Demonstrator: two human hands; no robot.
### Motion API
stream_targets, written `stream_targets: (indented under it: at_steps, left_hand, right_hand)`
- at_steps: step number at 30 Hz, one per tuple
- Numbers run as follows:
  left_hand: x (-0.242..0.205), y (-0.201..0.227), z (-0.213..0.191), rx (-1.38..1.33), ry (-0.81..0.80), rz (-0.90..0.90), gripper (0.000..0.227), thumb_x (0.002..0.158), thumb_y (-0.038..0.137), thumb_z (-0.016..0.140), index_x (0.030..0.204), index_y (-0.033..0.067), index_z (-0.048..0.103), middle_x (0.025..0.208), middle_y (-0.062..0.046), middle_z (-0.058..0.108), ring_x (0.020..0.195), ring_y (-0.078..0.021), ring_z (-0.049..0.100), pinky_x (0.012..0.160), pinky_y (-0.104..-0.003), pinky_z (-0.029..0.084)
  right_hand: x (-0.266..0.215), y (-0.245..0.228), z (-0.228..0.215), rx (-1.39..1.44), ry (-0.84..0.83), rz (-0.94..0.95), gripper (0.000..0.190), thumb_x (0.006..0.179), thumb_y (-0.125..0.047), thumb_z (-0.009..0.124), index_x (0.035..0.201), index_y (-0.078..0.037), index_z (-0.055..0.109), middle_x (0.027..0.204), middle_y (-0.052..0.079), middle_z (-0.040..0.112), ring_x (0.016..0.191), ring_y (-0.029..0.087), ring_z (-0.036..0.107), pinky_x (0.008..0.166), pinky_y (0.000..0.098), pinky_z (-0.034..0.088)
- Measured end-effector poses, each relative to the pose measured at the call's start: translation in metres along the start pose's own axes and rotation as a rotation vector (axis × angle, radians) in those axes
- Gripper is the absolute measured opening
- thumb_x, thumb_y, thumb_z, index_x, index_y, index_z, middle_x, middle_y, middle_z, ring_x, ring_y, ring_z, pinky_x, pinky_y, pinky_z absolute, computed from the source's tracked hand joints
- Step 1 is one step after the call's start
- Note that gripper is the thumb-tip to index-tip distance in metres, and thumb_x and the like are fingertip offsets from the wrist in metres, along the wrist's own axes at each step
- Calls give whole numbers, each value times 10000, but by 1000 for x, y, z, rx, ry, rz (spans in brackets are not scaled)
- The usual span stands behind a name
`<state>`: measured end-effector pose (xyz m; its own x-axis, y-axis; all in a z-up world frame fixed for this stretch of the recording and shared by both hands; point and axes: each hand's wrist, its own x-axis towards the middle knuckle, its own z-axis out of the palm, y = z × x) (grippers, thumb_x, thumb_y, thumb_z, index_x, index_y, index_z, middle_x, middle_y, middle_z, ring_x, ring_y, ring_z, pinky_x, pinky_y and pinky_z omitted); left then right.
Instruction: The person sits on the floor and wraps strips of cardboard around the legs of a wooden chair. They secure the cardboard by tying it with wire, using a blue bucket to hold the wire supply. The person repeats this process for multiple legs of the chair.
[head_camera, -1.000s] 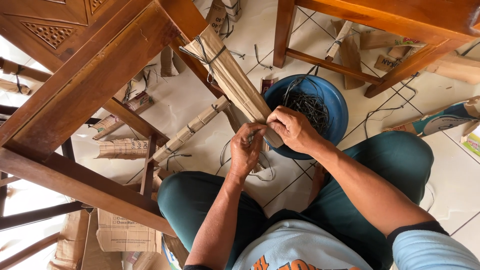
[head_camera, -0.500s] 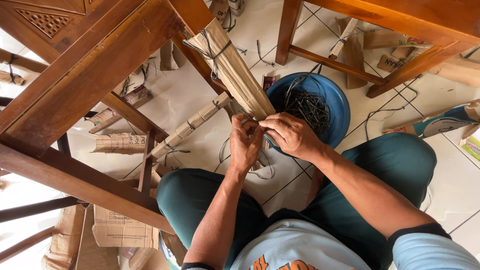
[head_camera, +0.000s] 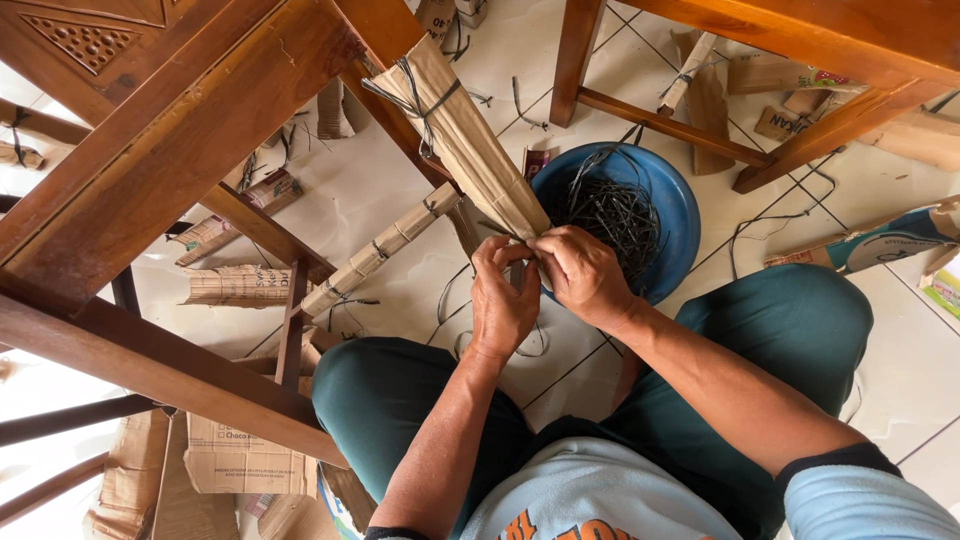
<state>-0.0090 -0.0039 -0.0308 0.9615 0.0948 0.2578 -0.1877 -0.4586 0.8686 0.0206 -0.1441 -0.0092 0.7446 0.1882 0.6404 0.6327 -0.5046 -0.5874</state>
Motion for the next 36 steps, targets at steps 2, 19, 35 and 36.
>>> stream_targets:
  at_steps: [2, 19, 35, 36]
  left_hand:
    - [-2, -5, 5, 55, 37, 45, 522, 858, 48, 734, 1295, 69, 448, 971, -44, 780, 907, -279, 751, 853, -428, 598]
    - [3, 9, 1, 151, 207, 128, 267, 906, 32, 702, 1102, 133, 550, 880, -58, 724, 788, -291, 752, 726, -394, 610]
    - [10, 17, -15, 628, 267, 522, 114, 912, 225, 759, 983, 173, 687, 927, 15, 635, 818, -173, 663, 838, -316, 469]
    - [10, 18, -16, 640, 262, 535, 69, 936, 218, 740, 962, 175, 692, 906, 22, 634, 810, -168, 658, 842, -316, 461]
  right_hand:
    - [3, -5, -3, -42, -5, -47, 64, 963, -23, 708, 1000, -74, 721, 907, 80, 716, 824, 261, 729, 722, 354, 601]
    - [5, 9, -9, 96, -235, -48, 148, 953, 70, 584, 940, -29, 693, 829, 86, 644, 771, 266, 686, 729, 379, 586]
    - [13, 7, -16, 289, -293, 244, 61, 1010, -61, 638, 987, -45, 692, 858, 127, 673, 840, 323, 707, 758, 423, 568]
    - [13, 7, -16, 290, -280, 261, 55, 1006, -68, 651, 980, -47, 694, 853, 131, 680, 839, 324, 711, 757, 419, 568]
